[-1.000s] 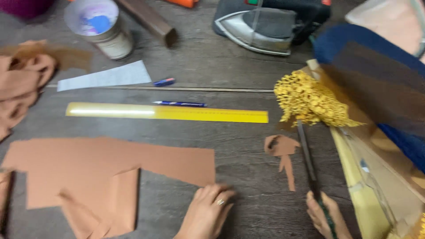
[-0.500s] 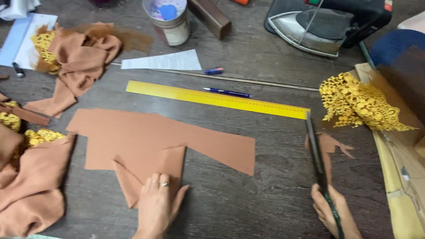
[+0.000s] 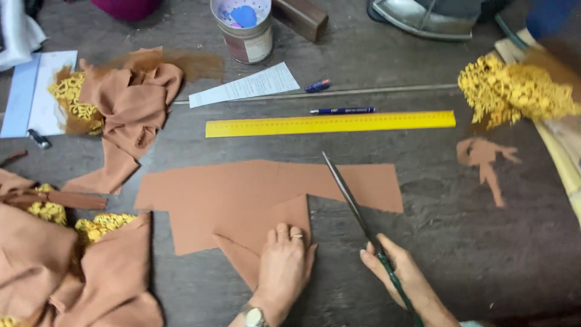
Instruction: The person uses a pair of scissors to cut a piece of light brown fabric on a dark wooden table. They carefully follow a pre-drawn outline on the fabric, cutting along the marked lines to separate a specific shape from the larger piece.
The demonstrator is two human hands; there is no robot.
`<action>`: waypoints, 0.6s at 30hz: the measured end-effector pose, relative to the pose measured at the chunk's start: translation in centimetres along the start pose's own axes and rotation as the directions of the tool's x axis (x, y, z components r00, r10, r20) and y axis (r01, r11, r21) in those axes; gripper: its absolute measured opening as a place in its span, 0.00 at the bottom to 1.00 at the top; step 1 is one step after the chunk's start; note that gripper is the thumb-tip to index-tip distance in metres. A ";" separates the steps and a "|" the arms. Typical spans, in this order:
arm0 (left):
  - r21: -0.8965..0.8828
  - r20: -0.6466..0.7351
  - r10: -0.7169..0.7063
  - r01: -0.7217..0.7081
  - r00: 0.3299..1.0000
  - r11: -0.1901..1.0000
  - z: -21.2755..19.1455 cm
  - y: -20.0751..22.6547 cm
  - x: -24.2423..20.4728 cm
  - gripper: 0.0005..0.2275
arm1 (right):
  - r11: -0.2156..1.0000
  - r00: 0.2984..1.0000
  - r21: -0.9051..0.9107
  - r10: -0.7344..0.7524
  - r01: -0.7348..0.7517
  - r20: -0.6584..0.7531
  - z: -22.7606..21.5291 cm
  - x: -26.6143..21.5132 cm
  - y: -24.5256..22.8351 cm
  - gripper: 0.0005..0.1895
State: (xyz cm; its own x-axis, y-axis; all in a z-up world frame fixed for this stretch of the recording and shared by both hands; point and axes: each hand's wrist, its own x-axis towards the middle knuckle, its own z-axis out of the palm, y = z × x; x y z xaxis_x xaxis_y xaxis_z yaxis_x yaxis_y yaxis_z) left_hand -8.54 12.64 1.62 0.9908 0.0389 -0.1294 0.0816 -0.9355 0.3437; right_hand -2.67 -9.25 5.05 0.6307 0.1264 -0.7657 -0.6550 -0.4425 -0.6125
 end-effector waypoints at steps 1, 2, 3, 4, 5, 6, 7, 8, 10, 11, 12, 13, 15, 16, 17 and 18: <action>0.017 0.016 0.044 -0.045 0.999 0.999 -0.1 -0.3 0.2 0.14 | 1.000 0.999 -0.015 -0.020 0.020 -0.031 1.3 -0.7 0.0 0.12; 0.033 0.032 0.089 -0.090 0.996 0.995 -0.2 -0.4 0.3 0.12 | 0.999 0.997 -0.031 -0.041 0.039 -0.062 2.5 -1.4 0.0 0.11; 0.032 0.039 0.103 -0.104 0.994 0.994 -0.3 -0.8 0.3 0.12 | 0.999 0.997 -0.020 -0.035 0.033 -0.072 3.5 -1.5 0.3 0.11; -0.021 0.058 0.078 -0.077 0.995 0.997 -0.3 -1.0 0.3 0.09 | 0.996 0.993 0.007 0.093 -0.093 -0.072 4.4 -1.7 0.6 0.11; -0.073 0.076 0.050 -0.044 0.996 0.996 -0.3 -1.2 0.4 0.08 | 0.976 0.974 0.032 0.216 -0.215 -0.066 5.3 -1.7 0.8 0.19; -0.074 0.081 0.061 -0.055 0.995 0.996 -0.7 -1.5 0.2 0.08 | 0.975 0.973 0.041 0.220 -0.218 -0.072 5.9 -2.4 1.6 0.19; -0.160 0.066 0.050 -0.039 0.997 0.986 -1.1 -1.6 0.2 0.08 | 0.992 0.989 0.022 0.128 -0.127 -0.078 6.2 -3.0 2.2 0.12; -0.245 0.053 0.038 -0.024 0.998 0.969 -1.4 -1.7 0.1 0.08 | 0.999 0.996 0.002 0.035 -0.035 -0.082 6.6 -3.5 2.8 0.13; -0.342 0.027 0.056 -0.044 0.998 0.939 -2.1 -2.8 0.1 0.06 | 1.000 0.995 -0.012 0.027 -0.028 -0.096 7.2 -3.9 3.3 0.14; -0.431 -0.001 0.074 -0.067 0.997 0.900 -2.3 -3.3 0.0 0.05 | 1.000 0.994 -0.023 0.016 -0.019 -0.110 7.4 -4.1 3.6 0.14; -0.435 0.001 0.069 -0.061 0.998 0.898 -2.9 -3.8 -0.6 0.05 | 0.999 0.994 -0.029 0.020 -0.023 -0.107 7.8 -5.0 2.3 0.14; -0.470 -0.023 0.075 -0.077 0.997 0.880 -3.4 -4.4 -0.8 0.06 | 0.992 0.989 -0.018 0.126 -0.128 -0.078 8.2 -5.6 0.9 0.13; -0.507 -0.038 0.079 -0.088 0.996 0.857 -4.3 -5.3 -1.3 0.08 | 0.970 0.969 -0.009 0.241 -0.241 -0.048 9.1 -6.6 -0.5 0.19; -0.518 -0.064 0.083 -0.104 0.994 0.849 -4.7 -5.8 -1.7 0.08 | 0.979 0.979 -0.030 0.201 -0.203 -0.046 9.6 -7.0 -0.6 0.21; -0.529 -0.096 0.089 -0.126 0.991 0.839 -5.1 -6.3 -1.6 0.08 | 0.986 0.987 -0.051 0.156 -0.158 -0.046 10.1 -7.1 -0.8 0.23; -0.532 -0.092 0.091 -0.126 0.992 0.837 -5.2 -6.8 -2.0 0.08 | 0.985 0.986 -0.050 0.161 -0.163 -0.049 10.5 -7.2 -0.3 0.23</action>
State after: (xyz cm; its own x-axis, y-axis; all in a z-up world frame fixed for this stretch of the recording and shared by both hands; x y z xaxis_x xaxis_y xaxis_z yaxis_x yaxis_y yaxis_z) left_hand -10.49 20.73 4.36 0.9998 -0.0139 -0.0118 0.0011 -0.6016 0.7988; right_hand -11.33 -0.73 8.67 0.5368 0.0100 -0.8437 -0.7274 -0.5011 -0.4688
